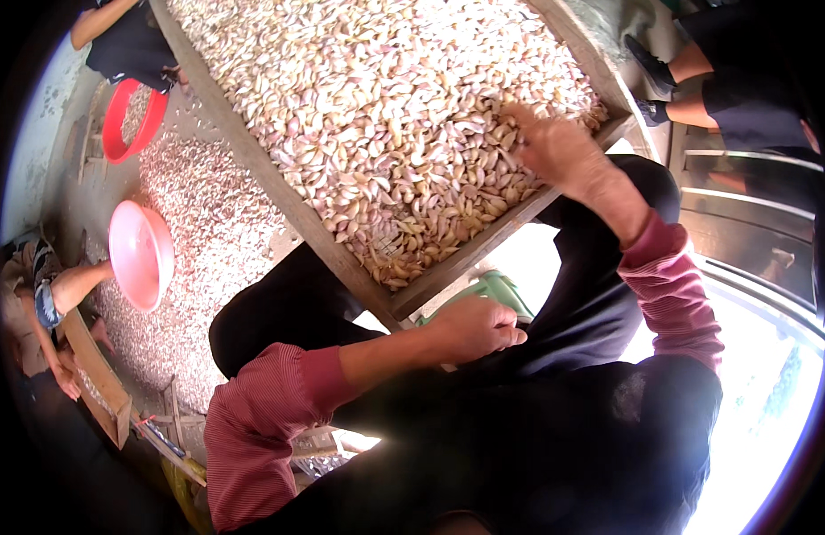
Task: The person sorts garlic cloves on a large wooden tray by hand, picking through the pile to separate individual cloves and placing them aside.
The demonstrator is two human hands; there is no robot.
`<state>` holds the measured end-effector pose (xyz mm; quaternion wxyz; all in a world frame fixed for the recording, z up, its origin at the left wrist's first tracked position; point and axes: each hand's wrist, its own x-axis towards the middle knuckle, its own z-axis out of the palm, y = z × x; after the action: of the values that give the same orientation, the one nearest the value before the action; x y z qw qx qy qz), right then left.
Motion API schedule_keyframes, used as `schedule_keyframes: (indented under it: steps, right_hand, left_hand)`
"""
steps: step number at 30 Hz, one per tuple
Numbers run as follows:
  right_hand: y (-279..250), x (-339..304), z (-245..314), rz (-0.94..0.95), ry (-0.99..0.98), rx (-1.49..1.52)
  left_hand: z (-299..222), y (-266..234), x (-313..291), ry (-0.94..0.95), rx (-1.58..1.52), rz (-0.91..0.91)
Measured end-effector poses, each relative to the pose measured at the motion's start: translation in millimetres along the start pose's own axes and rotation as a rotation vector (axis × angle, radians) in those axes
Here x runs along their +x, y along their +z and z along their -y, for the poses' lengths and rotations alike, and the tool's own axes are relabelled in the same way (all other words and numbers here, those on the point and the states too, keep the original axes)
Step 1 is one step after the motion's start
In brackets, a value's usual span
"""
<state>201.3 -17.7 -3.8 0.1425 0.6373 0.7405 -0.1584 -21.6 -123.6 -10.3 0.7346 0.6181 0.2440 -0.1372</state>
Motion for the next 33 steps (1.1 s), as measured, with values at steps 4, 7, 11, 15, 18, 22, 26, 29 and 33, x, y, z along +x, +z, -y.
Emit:
schedule_keyframes:
  steps: [4,7,11,15,18,22,26,29,33]
  right_hand:
    - [45.5,3.5,35.5,-0.058,-0.15,0.234]
    - [15.6,4.4,87.2,-0.172,-0.155,0.419]
    - [4.1,31.5,40.7,-0.867,-0.115,0.236]
    - [34.0,45.5,-66.8,-0.556,0.697,0.329]
    - [42.1,71.2,-20.8,-0.375,0.797,0.189]
    - [17.0,87.6,62.2,-0.363,0.577,0.394]
    - [-1.6,66.0,123.7,-0.397,0.093,0.47]
    - [3.2,17.3,134.8,-0.31,-0.283,0.341]
    - [35.4,-15.0,127.1,-0.424,-0.589,0.431]
  left_hand:
    - [-3.6,1.8,7.1,0.023,0.074,0.038]
    - [4.3,2.8,10.2,0.061,0.113,-0.003]
    - [13.0,3.7,7.2,0.067,0.07,-0.02]
    - [-0.6,6.7,2.0,0.036,0.017,0.082]
    - [-3.8,5.9,3.0,-0.075,0.021,0.151]
    - [10.6,8.8,14.6,0.024,0.121,0.092]
    - [7.0,5.1,15.8,-0.019,0.033,0.08]
    - [13.2,5.2,17.7,-0.028,-0.092,0.066]
    - [13.9,4.6,20.0,0.046,-0.105,0.032]
